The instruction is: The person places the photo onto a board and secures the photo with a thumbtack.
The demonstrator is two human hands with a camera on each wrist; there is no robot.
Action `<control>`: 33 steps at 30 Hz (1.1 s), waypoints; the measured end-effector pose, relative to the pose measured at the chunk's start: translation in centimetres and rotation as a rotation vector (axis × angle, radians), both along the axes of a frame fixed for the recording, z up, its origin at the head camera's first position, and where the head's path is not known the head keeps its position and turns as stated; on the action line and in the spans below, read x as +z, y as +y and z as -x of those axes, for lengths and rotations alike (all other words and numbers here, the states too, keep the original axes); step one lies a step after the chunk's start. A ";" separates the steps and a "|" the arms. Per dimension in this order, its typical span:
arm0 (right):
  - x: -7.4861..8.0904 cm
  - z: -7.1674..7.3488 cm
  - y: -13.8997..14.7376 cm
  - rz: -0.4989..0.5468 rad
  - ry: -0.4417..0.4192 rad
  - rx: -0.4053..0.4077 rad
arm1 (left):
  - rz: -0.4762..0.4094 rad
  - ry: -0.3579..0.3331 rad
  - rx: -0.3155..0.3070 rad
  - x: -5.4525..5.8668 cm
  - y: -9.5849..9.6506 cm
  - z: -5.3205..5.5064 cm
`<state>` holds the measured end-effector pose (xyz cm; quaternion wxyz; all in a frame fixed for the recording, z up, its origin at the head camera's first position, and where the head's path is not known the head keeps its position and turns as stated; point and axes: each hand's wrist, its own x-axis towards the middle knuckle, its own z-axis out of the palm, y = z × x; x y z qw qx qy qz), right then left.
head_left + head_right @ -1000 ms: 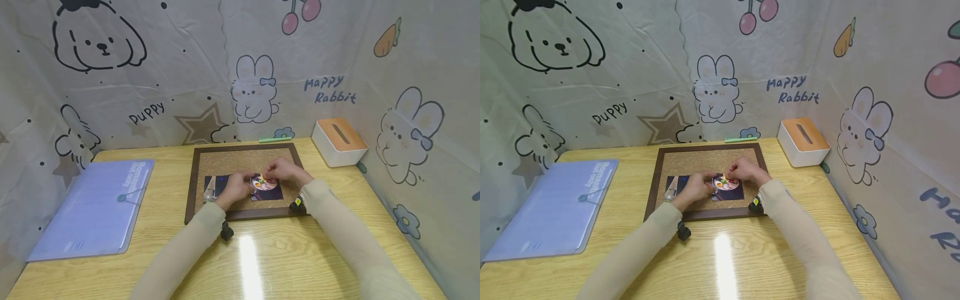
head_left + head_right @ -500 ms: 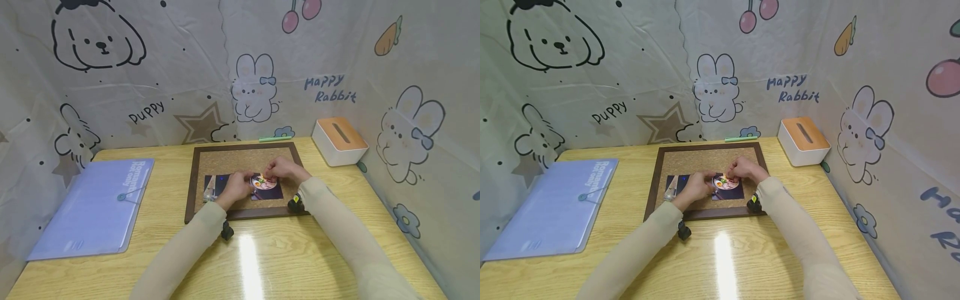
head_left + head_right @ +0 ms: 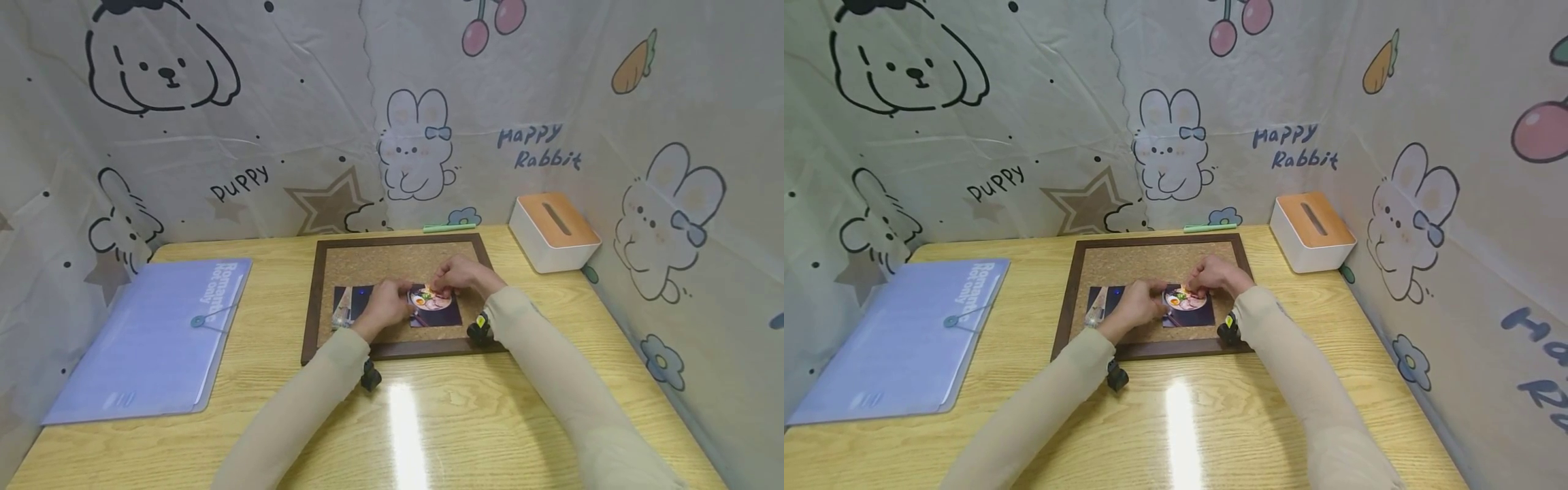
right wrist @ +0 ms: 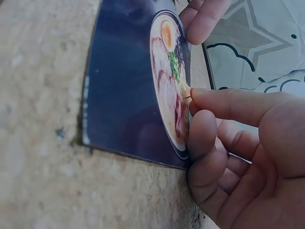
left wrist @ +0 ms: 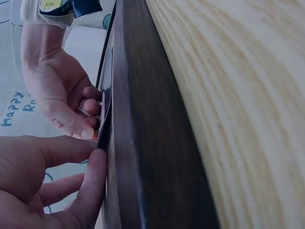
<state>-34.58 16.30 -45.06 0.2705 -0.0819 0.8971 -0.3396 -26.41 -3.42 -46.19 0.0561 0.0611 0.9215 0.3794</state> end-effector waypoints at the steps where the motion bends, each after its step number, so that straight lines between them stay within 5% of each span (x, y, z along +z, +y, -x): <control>1: 0.0 0.0 0.0 0.000 -0.006 -0.006 | 0.001 0.000 0.001 0.0 0.0 0.0; 33: 0.4 0.1 -0.3 -0.018 -0.039 -0.022 | 0.012 -0.007 0.033 0.0 0.3 -0.1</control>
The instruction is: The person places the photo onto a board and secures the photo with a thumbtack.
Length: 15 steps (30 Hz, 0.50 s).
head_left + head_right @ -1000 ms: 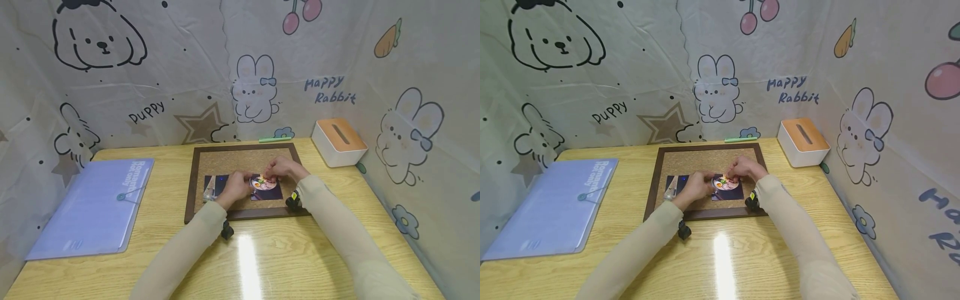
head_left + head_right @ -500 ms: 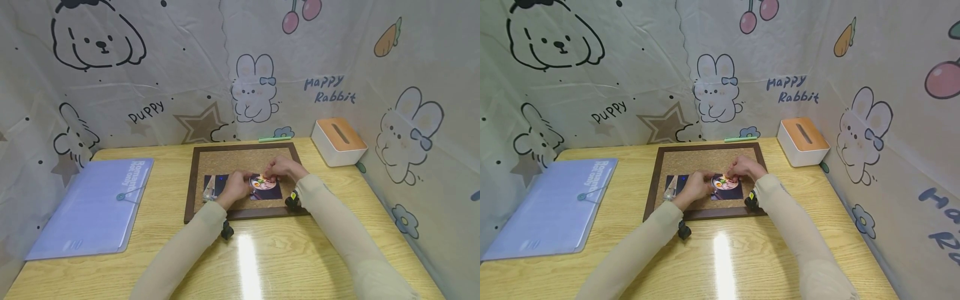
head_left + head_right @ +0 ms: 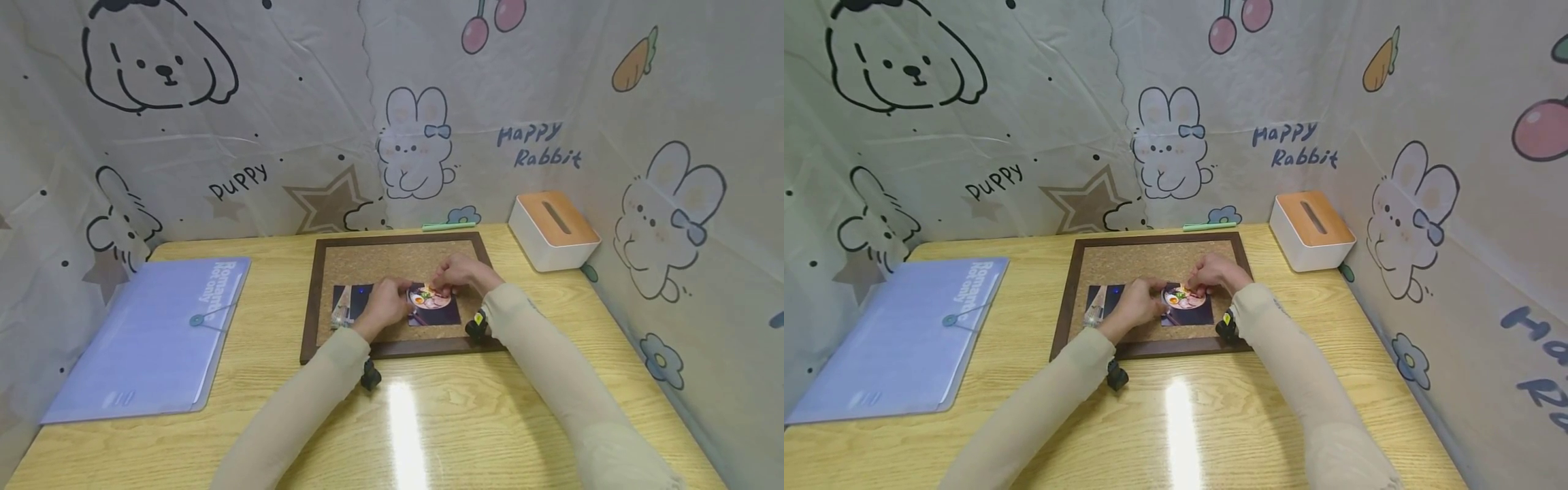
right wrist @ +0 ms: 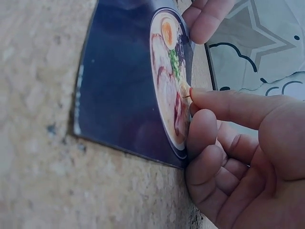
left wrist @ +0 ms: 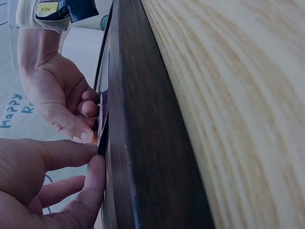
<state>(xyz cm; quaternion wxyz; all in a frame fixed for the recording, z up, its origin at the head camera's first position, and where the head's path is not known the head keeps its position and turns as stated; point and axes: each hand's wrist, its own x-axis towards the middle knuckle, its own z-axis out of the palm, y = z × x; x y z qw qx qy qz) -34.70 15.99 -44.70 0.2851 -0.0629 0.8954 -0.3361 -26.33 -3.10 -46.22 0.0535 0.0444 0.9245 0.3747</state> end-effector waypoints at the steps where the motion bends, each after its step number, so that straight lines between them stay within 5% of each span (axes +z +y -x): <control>1: 0.0 0.0 0.0 -0.001 0.000 -0.004 | -0.001 0.002 -0.001 0.0 0.0 0.0; 15: 0.1 -0.1 -0.1 -0.007 -0.020 -0.011 | 0.005 0.006 -0.011 -0.1 -0.1 0.2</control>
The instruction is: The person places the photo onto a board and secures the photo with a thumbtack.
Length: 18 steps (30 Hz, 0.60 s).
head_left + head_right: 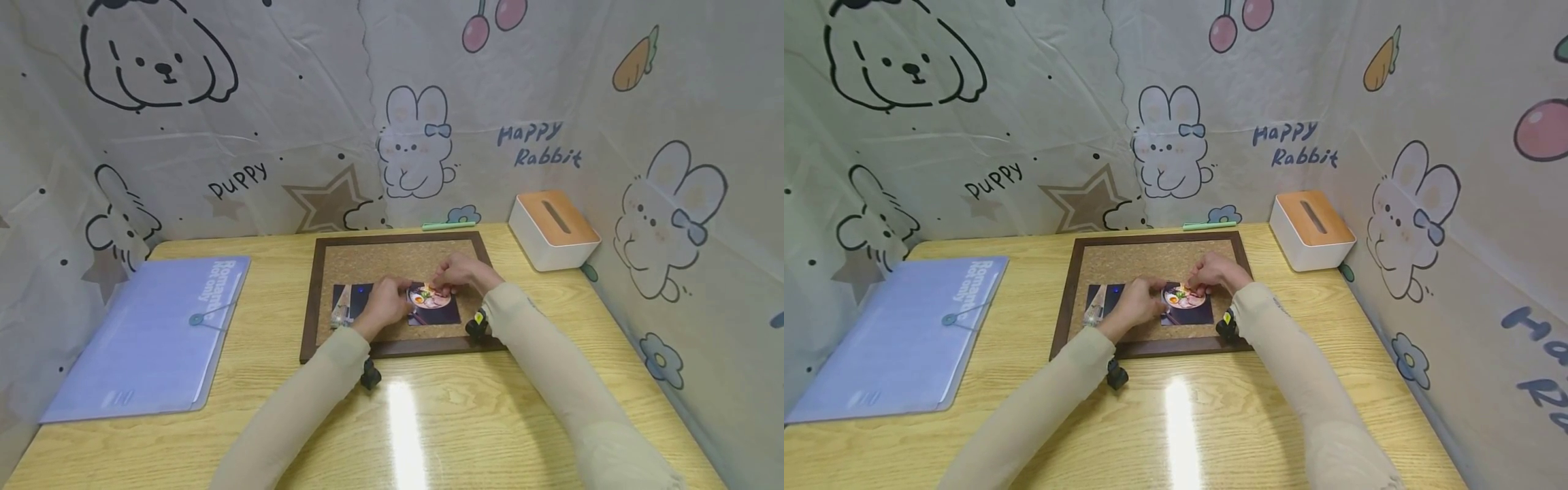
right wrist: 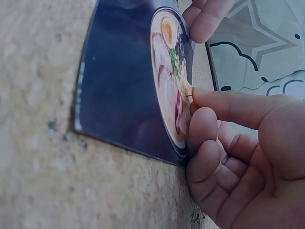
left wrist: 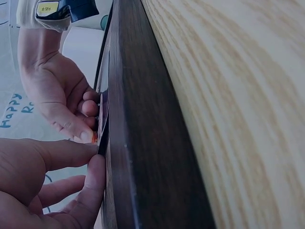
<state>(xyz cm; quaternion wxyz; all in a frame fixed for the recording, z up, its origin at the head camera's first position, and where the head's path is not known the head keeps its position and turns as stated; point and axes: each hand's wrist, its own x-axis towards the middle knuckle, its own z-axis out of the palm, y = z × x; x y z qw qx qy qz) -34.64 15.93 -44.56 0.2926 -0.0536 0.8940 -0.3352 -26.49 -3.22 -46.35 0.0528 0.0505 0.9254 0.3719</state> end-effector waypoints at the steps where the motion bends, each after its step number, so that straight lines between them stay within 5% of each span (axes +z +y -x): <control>1: 0.0 0.0 0.0 -0.005 0.005 0.006 | 0.001 -0.002 -0.001 0.0 0.0 0.0; 18: -0.4 -0.1 0.0 -0.016 0.076 0.020 | 0.059 -0.019 -0.016 0.7 0.1 -0.3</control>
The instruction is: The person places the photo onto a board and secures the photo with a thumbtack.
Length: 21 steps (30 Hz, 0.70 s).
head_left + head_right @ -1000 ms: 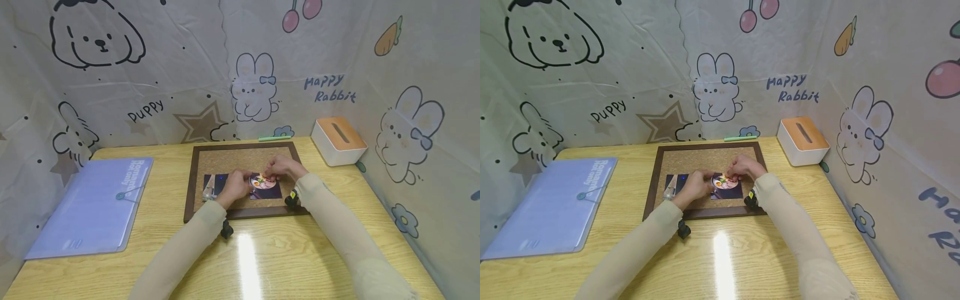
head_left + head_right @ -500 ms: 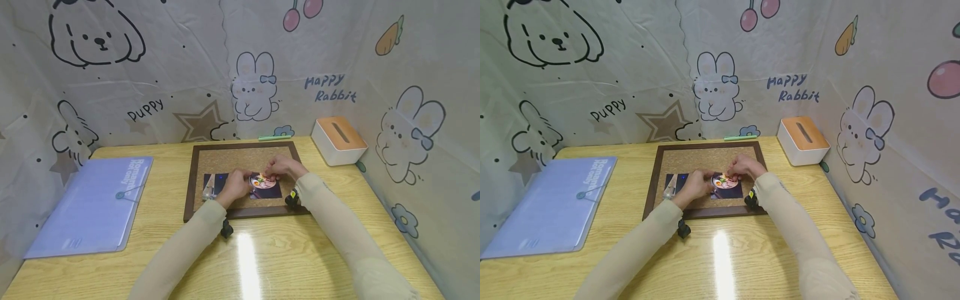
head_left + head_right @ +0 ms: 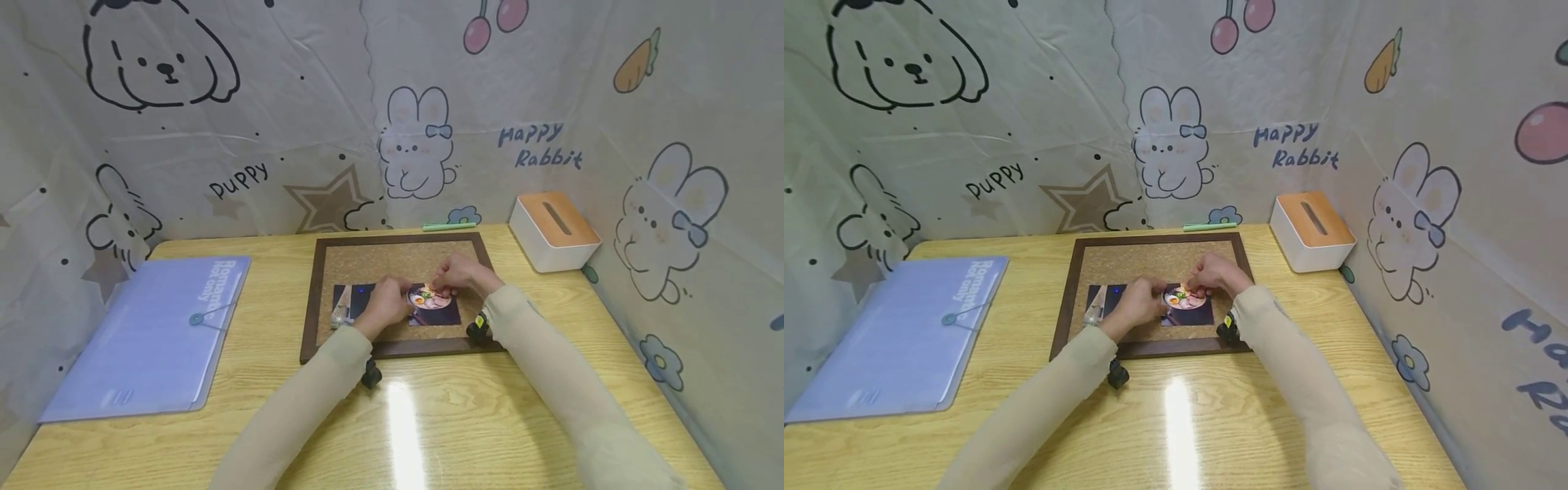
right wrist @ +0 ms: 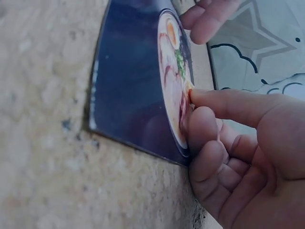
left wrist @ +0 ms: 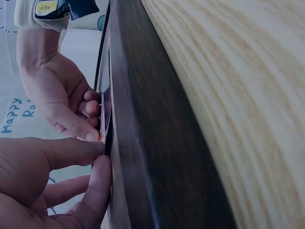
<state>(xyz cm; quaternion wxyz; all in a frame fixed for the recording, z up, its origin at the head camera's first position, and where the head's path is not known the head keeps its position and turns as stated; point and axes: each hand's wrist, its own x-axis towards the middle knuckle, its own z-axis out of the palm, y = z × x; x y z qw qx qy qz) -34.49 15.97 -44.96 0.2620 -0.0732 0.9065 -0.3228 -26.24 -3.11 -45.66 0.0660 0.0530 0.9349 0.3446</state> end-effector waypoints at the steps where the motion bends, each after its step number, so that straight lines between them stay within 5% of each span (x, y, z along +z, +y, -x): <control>1: -0.1 -0.1 0.1 0.010 0.006 0.007 | 0.005 0.000 -0.004 0.1 0.0 -0.1; 9: 0.2 -1.0 1.5 0.110 0.027 0.060 | -0.048 -0.063 -0.020 0.4 -1.1 0.1; 15: 1.6 -1.6 3.1 0.094 0.091 0.044 | -0.057 -0.093 -0.013 1.5 -2.7 0.0; 21: 3.5 -2.4 4.7 0.047 0.183 0.056 | -0.050 -0.058 -0.104 2.9 -5.4 -0.2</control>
